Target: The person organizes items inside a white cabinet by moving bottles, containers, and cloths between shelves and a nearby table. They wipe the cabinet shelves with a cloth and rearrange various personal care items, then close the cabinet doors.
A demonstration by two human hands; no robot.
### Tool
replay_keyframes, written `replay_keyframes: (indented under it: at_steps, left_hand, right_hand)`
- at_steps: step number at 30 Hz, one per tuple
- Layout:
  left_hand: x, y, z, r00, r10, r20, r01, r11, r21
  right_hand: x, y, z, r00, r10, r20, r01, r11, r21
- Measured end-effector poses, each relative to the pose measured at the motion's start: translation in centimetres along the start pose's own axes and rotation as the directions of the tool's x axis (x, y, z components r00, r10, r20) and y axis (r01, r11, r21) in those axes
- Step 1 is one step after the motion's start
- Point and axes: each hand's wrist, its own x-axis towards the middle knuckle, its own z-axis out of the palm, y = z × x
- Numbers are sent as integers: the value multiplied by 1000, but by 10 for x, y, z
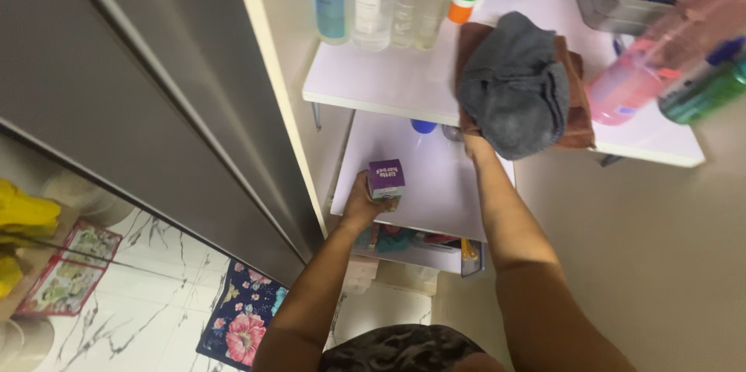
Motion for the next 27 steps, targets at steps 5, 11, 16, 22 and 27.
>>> replay_keyframes:
  at_steps: [5, 11, 16, 22, 27]
  left_hand:
    - [-5, 13, -1, 998, -53, -20, 55, 992, 115]
    - [-13, 27, -2, 997, -53, -63, 66, 973, 222]
    - [-16, 37, -1, 994, -59, -95, 82, 963, 257]
    - [-16, 38, 3, 981, -167, -95, 184, 959, 213]
    - [-7, 14, 2, 996, -63, -62, 72, 985, 157]
  right_hand:
    - [44, 31, 20, 996, 93, -10, -92, 961, -259]
    - [49, 41, 28, 989, 147, 22, -134, 945, -297]
    - [58, 40, 32, 996, 84, -40, -92, 956, -280]
    - [56, 20, 14, 992, 10, -128, -32, 985, -170]
    - [3, -25, 13, 996, -53, 75, 45, 994, 96]
